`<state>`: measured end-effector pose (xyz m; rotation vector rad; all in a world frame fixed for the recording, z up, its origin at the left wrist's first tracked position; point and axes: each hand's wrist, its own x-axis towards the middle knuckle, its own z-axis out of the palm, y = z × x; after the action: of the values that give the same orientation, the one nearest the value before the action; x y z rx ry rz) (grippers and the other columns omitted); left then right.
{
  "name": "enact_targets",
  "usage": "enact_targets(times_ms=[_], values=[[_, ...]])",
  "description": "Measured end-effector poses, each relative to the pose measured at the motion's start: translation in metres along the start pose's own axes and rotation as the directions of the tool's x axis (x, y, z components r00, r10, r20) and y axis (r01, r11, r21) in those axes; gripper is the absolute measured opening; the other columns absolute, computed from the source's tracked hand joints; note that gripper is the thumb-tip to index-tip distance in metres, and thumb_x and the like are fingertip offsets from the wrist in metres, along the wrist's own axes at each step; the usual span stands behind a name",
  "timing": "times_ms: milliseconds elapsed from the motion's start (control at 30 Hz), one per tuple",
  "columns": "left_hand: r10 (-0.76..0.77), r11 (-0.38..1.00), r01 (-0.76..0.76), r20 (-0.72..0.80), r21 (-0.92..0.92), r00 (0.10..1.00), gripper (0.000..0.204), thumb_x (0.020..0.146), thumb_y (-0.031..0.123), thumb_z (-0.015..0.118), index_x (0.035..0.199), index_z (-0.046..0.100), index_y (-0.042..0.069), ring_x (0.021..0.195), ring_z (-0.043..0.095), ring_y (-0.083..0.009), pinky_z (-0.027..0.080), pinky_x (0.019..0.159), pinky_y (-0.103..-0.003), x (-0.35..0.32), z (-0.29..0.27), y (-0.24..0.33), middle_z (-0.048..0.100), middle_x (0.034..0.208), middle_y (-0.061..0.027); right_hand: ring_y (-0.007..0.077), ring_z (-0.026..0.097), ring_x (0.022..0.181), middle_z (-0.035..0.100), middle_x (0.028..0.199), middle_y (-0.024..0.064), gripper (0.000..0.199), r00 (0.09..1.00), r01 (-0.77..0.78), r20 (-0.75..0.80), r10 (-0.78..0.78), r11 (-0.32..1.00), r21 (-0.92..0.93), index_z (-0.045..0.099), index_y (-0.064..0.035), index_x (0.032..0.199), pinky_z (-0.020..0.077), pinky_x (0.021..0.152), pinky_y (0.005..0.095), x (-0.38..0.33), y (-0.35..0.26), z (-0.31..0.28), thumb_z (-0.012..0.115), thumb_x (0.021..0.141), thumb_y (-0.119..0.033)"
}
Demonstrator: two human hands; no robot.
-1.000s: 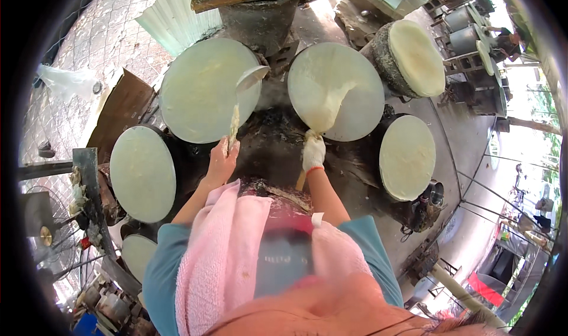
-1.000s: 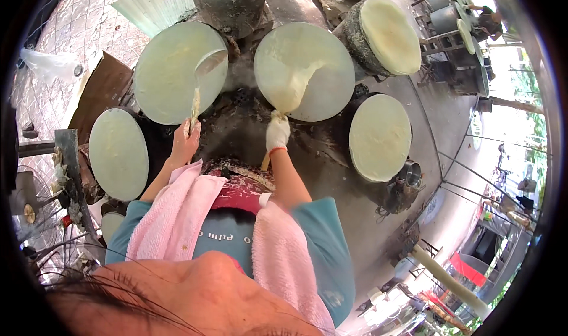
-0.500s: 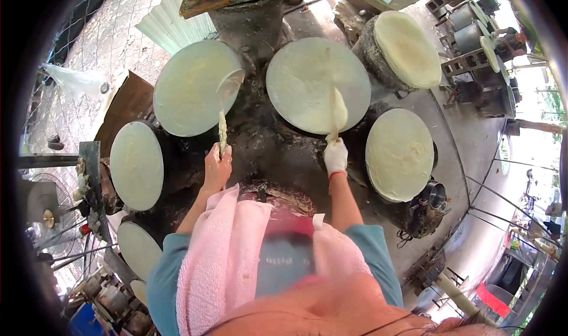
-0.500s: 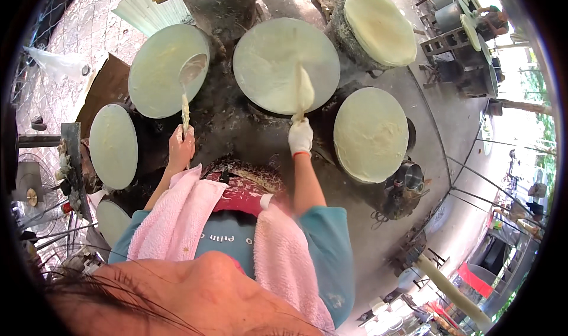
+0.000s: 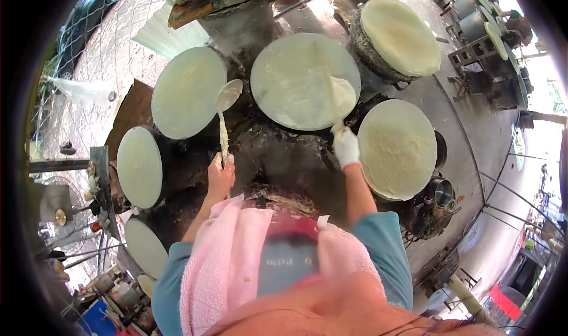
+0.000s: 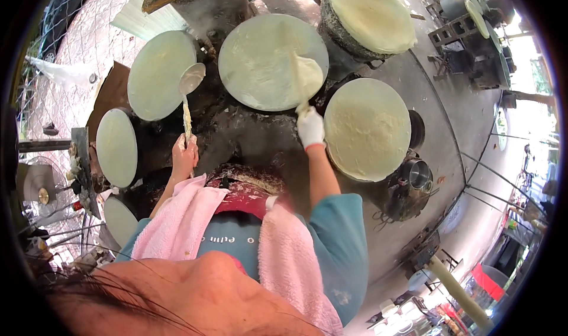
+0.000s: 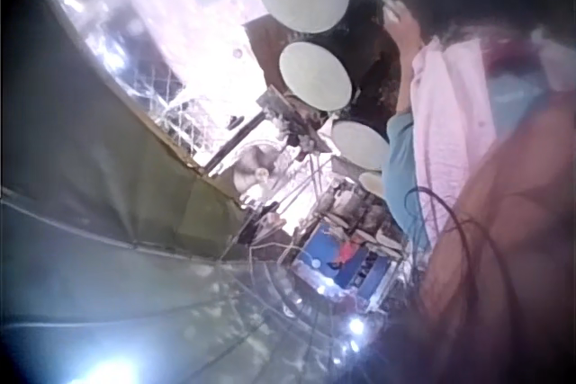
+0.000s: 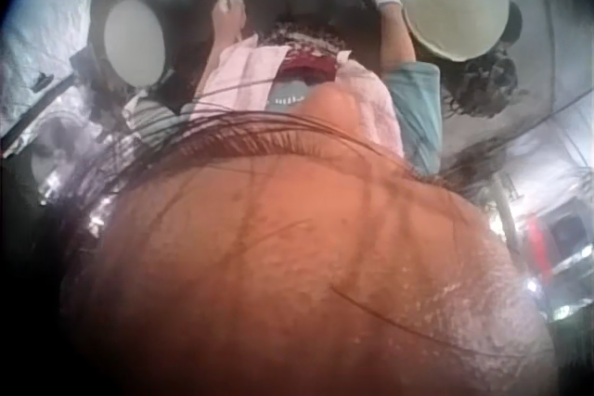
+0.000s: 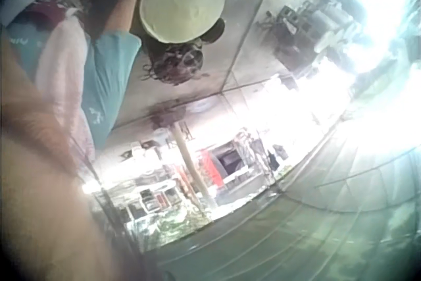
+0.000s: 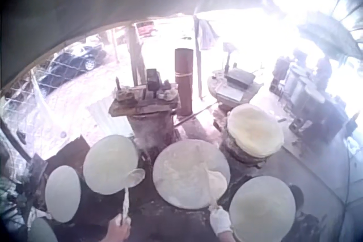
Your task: The person pours liquid batter onto heated circular plates using a ladle and spreads it into thin circles with a wooden stick before flipping and removing the cooked wraps one by one.
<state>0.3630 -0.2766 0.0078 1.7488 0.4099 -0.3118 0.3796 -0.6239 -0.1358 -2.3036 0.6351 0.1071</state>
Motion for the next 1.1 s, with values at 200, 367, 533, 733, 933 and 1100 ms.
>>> enact_targets(times_ms=[200,367,533,733,933,1100], values=[[-0.020,0.999,0.019,0.047,0.027,0.999,0.017,0.092,0.017,0.052,0.079,0.046,0.007,0.038,0.037,-0.0063,0.028,0.035,-0.022,0.004,0.006,0.003,0.041,0.055,0.0018,0.0380,0.062,0.074,0.064,0.096,0.0230,0.057,0.987,-0.141,0.036,0.155,0.957,-0.256,0.025,-0.0118,0.143,0.0503,0.069,0.0477,-0.031,0.016,0.009,0.044,0.092,-0.029],[-0.035,0.999,0.032,0.055,0.044,0.998,0.019,0.092,0.017,0.052,0.079,0.044,0.007,0.038,0.038,-0.0069,0.029,0.035,-0.023,0.003,0.010,0.005,0.041,0.056,0.0011,0.0362,0.063,0.081,0.062,0.098,0.0221,0.060,0.973,-0.221,-0.146,0.181,0.917,-0.333,0.026,-0.0079,0.141,0.0515,0.069,0.0458,0.088,-0.028,-0.015,0.046,0.090,-0.032],[-0.049,0.996,0.045,0.057,0.077,0.997,0.018,0.093,0.016,0.049,0.079,0.046,0.004,0.035,0.038,-0.0087,0.029,0.034,-0.024,0.003,0.014,0.003,0.043,0.058,-0.0016,0.0380,0.063,0.083,0.061,0.107,0.0230,0.057,0.972,-0.062,-0.235,0.017,0.980,-0.189,0.035,-0.0039,0.136,0.0507,0.072,0.0447,0.130,-0.061,-0.029,0.050,0.087,-0.030],[-0.018,0.996,0.009,0.097,0.089,0.995,0.018,0.092,0.017,0.051,0.079,0.045,0.006,0.036,0.039,-0.0094,0.030,0.034,-0.025,0.014,0.024,-0.001,0.043,0.056,-0.0011,0.0160,0.062,0.076,0.063,0.096,0.0080,0.041,0.921,0.314,-0.391,-0.012,0.619,0.720,0.052,-0.0100,0.129,0.0499,0.071,0.0278,-0.012,-0.009,0.025,0.059,0.089,-0.018],[0.094,0.991,-0.112,0.224,0.072,0.970,0.018,0.093,0.015,0.050,0.078,0.045,0.004,0.034,0.040,-0.0103,0.029,0.032,-0.026,0.060,0.068,0.023,0.044,0.055,-0.0026,0.0026,0.034,0.039,0.044,0.057,-0.0085,0.023,0.902,-0.411,0.343,0.262,0.279,0.868,0.063,-0.0194,0.106,0.0269,0.034,0.0196,-0.071,-0.007,-0.004,0.063,0.088,-0.033],[0.197,0.943,-0.287,0.417,0.166,0.887,0.022,0.089,0.018,0.051,0.075,0.048,0.001,0.037,0.046,-0.0146,0.034,0.039,-0.030,0.173,0.138,0.062,0.049,0.051,-0.0062,0.0031,0.032,0.037,0.044,0.056,-0.0084,0.022,0.905,-0.384,0.274,0.326,0.347,0.856,0.063,-0.0161,0.105,0.0247,0.034,0.0200,-0.025,0.024,-0.020,0.063,0.088,-0.030]])
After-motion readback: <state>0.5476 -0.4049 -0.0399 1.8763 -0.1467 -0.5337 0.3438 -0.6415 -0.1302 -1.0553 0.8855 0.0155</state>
